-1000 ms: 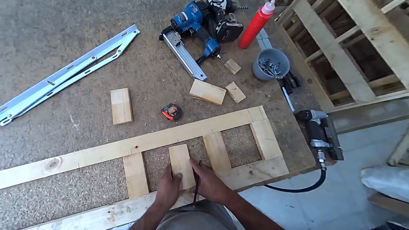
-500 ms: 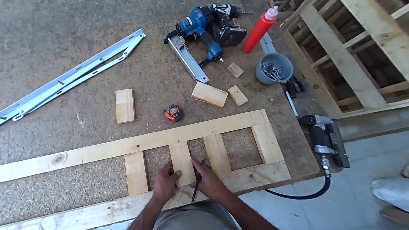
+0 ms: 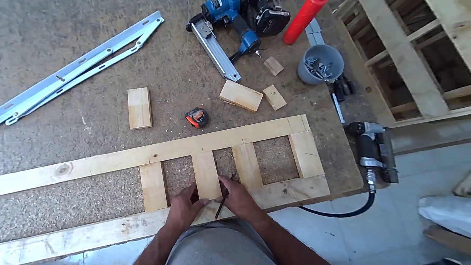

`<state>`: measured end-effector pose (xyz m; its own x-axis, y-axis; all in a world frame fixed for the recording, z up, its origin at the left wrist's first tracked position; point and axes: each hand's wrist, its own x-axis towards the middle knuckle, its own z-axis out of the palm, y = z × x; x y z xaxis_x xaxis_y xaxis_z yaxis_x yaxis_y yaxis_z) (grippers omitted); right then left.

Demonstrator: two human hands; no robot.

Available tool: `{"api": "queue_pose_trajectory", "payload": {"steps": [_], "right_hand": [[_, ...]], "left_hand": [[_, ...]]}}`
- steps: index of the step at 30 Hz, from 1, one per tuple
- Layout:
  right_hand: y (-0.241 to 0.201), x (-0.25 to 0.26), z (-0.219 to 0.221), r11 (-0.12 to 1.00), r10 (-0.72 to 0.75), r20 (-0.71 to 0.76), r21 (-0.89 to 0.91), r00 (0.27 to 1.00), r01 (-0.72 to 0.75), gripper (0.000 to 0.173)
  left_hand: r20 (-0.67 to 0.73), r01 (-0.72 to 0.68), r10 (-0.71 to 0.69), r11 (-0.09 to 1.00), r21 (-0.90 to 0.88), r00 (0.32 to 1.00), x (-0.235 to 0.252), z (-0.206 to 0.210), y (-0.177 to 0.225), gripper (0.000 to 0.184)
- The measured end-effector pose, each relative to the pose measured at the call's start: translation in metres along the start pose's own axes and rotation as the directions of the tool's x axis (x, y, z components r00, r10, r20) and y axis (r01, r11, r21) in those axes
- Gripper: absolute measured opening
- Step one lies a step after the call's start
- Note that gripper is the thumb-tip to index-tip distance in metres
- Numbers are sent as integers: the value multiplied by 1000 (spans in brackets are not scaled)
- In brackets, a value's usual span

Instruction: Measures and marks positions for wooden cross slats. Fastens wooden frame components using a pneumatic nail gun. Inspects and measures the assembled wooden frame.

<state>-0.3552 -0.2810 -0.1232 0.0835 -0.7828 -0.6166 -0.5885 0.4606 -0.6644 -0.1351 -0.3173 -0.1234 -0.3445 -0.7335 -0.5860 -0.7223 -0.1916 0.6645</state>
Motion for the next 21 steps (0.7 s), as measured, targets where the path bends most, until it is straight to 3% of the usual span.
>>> {"api": "queue_pose_trajectory", "payload": {"steps": [3, 6, 14, 21], "right_hand": [[2, -1, 2, 998, -41, -18, -49, 999, 40, 68], [5, -2, 7, 995, -80, -60, -71, 995, 75, 68], [3, -2, 6, 996, -62, -55, -64, 997, 58, 58], [8, -1, 6, 990, -133, -98, -67, 986, 127, 55]], "left_hand": [[-88, -122, 144, 969, 213, 986, -7, 10, -9, 55], [-160, -173, 227, 940, 294, 961, -6, 20, -16, 51], [-218, -84, 131, 973, 214, 967, -4, 18, -11, 44], [-156, 25, -5, 991, 130, 988, 1, 13, -11, 40]]}}
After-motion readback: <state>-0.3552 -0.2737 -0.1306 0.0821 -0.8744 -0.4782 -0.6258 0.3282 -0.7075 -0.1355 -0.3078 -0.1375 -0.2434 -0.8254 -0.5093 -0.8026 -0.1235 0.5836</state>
